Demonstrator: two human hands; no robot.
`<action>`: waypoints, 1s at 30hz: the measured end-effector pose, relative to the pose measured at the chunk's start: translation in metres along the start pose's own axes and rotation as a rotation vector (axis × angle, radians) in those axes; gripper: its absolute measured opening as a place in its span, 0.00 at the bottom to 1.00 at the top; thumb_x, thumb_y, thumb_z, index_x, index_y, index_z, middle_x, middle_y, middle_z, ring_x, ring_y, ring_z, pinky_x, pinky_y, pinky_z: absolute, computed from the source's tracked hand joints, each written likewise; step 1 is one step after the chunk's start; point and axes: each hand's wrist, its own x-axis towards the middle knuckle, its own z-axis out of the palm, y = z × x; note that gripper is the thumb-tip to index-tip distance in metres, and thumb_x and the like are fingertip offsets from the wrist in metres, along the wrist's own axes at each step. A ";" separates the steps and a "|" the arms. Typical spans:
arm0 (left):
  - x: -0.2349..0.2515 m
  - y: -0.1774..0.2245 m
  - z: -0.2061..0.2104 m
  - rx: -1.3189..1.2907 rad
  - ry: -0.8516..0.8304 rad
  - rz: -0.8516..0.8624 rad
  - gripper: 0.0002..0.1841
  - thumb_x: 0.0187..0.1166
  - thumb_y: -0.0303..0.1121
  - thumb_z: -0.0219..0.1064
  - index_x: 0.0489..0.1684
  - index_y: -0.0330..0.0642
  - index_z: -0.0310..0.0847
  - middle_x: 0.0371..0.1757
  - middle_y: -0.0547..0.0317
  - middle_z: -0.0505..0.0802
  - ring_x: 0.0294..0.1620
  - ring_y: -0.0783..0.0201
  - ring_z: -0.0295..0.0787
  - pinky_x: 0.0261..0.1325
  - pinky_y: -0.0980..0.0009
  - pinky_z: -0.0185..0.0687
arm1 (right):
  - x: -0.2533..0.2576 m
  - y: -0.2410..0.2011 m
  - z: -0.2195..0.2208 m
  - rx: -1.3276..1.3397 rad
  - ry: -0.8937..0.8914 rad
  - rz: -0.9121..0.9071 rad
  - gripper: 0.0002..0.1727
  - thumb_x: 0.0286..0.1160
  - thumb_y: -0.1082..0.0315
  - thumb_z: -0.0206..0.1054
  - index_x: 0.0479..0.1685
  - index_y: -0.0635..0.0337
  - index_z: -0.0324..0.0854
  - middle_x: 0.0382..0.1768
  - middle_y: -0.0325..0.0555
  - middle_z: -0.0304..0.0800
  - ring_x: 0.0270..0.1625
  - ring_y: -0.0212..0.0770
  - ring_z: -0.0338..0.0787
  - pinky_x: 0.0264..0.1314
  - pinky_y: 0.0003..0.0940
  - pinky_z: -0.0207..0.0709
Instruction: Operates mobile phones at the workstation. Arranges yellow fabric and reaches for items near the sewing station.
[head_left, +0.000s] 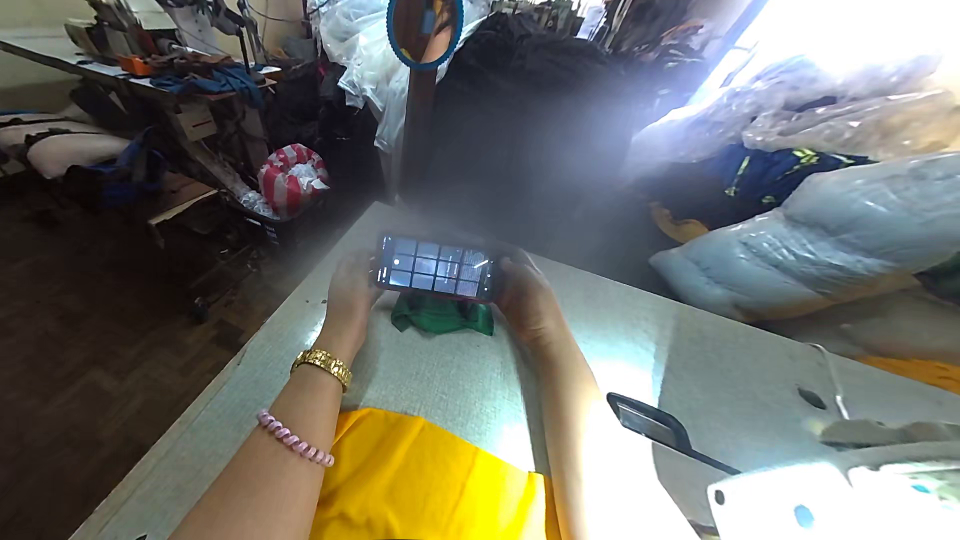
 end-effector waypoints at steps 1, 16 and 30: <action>0.000 0.000 0.000 -0.001 0.003 -0.002 0.23 0.97 0.43 0.39 0.74 0.38 0.70 0.61 0.48 0.87 0.56 0.62 0.87 0.62 0.62 0.82 | 0.000 0.000 0.000 -0.005 0.004 -0.002 0.23 0.87 0.62 0.41 0.76 0.53 0.71 0.53 0.39 0.87 0.46 0.31 0.90 0.51 0.32 0.85; 0.000 0.002 -0.001 -0.033 -0.003 -0.010 0.24 0.97 0.45 0.37 0.74 0.38 0.69 0.62 0.48 0.86 0.58 0.62 0.87 0.64 0.62 0.81 | -0.002 -0.002 -0.005 -0.027 -0.073 0.040 0.31 0.69 0.78 0.52 0.77 0.51 0.67 0.57 0.41 0.86 0.52 0.32 0.90 0.57 0.33 0.85; 0.001 0.001 -0.001 -0.044 -0.003 -0.020 0.24 0.97 0.45 0.38 0.73 0.38 0.70 0.62 0.48 0.86 0.57 0.61 0.87 0.63 0.61 0.81 | 0.001 0.000 0.002 -0.085 0.076 -0.021 0.15 0.87 0.68 0.55 0.67 0.55 0.77 0.48 0.41 0.89 0.43 0.31 0.90 0.49 0.30 0.86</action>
